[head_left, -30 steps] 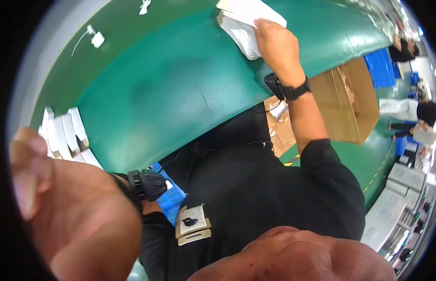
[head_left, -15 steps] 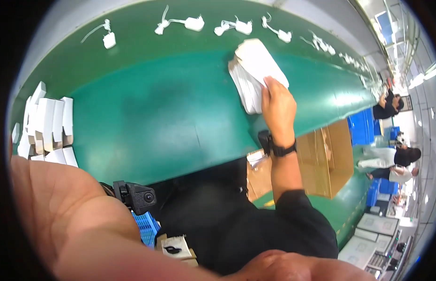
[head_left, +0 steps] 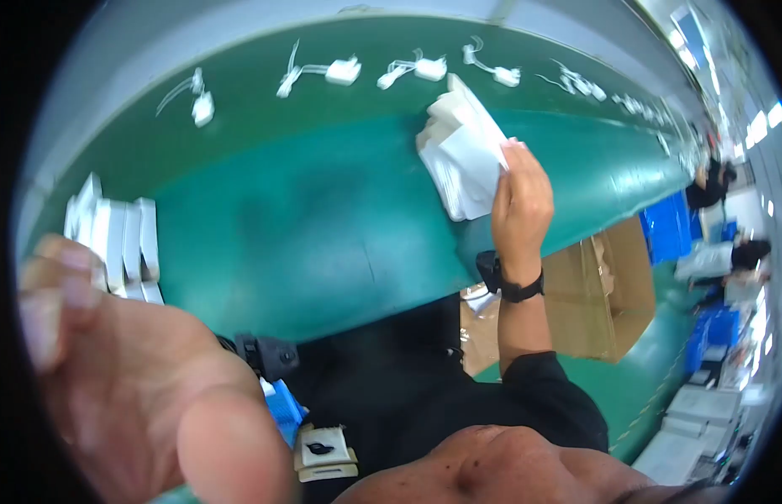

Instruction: The person folds a white box by hand, inserts a white power adapter, and closes the box before repeating the process. Finally, they pick up a stack of flat boxes and move them to the side.

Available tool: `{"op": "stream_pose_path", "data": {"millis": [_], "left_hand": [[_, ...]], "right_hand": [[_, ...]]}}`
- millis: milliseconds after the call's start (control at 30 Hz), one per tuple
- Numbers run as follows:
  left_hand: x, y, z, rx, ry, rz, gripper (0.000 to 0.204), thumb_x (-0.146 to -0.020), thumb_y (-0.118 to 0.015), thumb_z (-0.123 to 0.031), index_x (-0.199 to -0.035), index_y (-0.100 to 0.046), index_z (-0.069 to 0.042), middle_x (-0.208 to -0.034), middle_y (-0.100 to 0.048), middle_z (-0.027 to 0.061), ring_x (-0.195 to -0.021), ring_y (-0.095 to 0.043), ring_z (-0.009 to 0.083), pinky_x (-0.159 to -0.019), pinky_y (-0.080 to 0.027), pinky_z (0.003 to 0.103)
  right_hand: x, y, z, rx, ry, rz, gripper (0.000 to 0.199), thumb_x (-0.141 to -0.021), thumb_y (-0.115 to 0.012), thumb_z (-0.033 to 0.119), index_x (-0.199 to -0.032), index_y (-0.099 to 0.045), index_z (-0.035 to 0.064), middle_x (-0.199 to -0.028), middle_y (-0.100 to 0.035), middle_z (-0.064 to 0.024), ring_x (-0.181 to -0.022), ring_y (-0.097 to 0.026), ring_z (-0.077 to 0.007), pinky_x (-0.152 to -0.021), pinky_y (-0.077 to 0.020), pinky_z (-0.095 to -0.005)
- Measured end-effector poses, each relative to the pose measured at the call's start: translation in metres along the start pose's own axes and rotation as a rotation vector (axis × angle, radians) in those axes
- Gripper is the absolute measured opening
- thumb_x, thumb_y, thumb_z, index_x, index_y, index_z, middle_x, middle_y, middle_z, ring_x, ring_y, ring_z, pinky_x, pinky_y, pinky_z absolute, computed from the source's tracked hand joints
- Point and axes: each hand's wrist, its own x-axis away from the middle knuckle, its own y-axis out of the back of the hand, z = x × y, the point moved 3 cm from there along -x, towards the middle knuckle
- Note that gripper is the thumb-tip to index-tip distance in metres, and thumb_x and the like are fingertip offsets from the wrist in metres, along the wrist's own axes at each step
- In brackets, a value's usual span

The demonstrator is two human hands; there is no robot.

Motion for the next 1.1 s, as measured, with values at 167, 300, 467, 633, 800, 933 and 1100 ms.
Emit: {"op": "stream_pose_path", "data": {"millis": [167,300,467,633,800,933,1100], "left_hand": [[0.048,-0.079,-0.002,0.153,0.648,0.223,0.106,-0.077,-0.066,-0.073,-0.142,-0.036,0.005,-0.135,-0.048,0.0195,-0.124,-0.048,0.0311,-0.104,-0.038,0.043],[0.110,-0.103,-0.002,0.587,0.940,0.435,0.111,-0.078,-0.067,-0.070,-0.148,-0.026,0.006,-0.148,-0.038,0.0202,-0.135,-0.040,0.0322,-0.111,-0.032,0.042],[0.127,-0.095,0.005,0.682,1.047,0.537,0.105,-0.081,-0.068,-0.065,-0.147,-0.028,0.006,-0.144,-0.043,0.0174,-0.132,-0.043,0.0287,-0.109,-0.034,0.042],[0.164,-0.062,0.009,1.026,1.187,0.608,0.088,-0.092,-0.058,-0.056,-0.148,-0.026,0.005,-0.144,-0.043,0.0191,-0.132,-0.045,0.0314,-0.108,-0.037,0.044],[0.174,-0.042,0.024,1.159,1.518,0.549,0.090,-0.091,-0.059,-0.057,-0.149,-0.025,0.002,-0.143,-0.045,0.0192,-0.129,-0.048,0.0336,-0.108,-0.039,0.045],[0.150,-0.063,0.035,1.111,1.392,0.647,0.093,-0.088,-0.062,-0.060,-0.149,-0.025,0.000,-0.140,-0.047,0.0193,-0.120,-0.055,0.0334,-0.103,-0.044,0.045],[0.152,-0.087,0.063,0.951,1.170,0.780,0.102,-0.082,-0.070,-0.059,-0.152,-0.019,-0.005,-0.138,-0.048,0.0188,-0.116,-0.057,0.0304,-0.098,-0.047,0.042]], "right_hand": [[-0.014,0.009,0.055,-0.436,0.050,-0.158,0.028,-0.090,-0.062,0.008,-0.116,-0.064,-0.0002,-0.109,-0.069,-0.0158,-0.091,-0.068,-0.0329,-0.075,-0.0561,-0.0396],[-0.018,0.051,0.092,-0.871,0.106,-0.114,0.035,-0.088,-0.062,0.010,-0.122,-0.062,0.0018,-0.116,-0.065,-0.0163,-0.095,-0.066,-0.0316,-0.081,-0.0544,-0.0403],[0.006,0.045,0.106,-1.083,0.052,0.115,0.039,-0.087,-0.062,0.009,-0.124,-0.058,0.0010,-0.116,-0.062,-0.0196,-0.099,-0.064,-0.0326,-0.085,-0.0514,-0.0406],[-0.003,0.040,0.095,-1.299,-0.165,0.480,0.049,-0.085,-0.063,0.010,-0.132,-0.049,0.0036,-0.118,-0.059,-0.0204,-0.098,-0.063,-0.0308,-0.082,-0.0503,-0.0381],[-0.044,0.021,0.076,-1.117,-0.022,0.417,0.042,-0.089,-0.065,0.018,-0.126,-0.049,0.0072,-0.094,-0.062,-0.0120,-0.069,-0.060,-0.0195,-0.066,-0.0495,-0.0292],[-0.066,0.010,0.065,-1.121,0.017,0.644,0.036,-0.087,-0.068,0.023,-0.116,-0.050,0.0093,-0.070,-0.061,-0.0077,-0.059,-0.059,-0.0173,-0.057,-0.0451,-0.0291],[-0.077,-0.027,0.045,-1.198,0.070,1.055,0.036,-0.085,-0.072,0.029,-0.109,-0.053,0.0105,-0.053,-0.055,-0.0057,-0.057,-0.061,-0.0173,-0.054,-0.0429,-0.0281]]}}
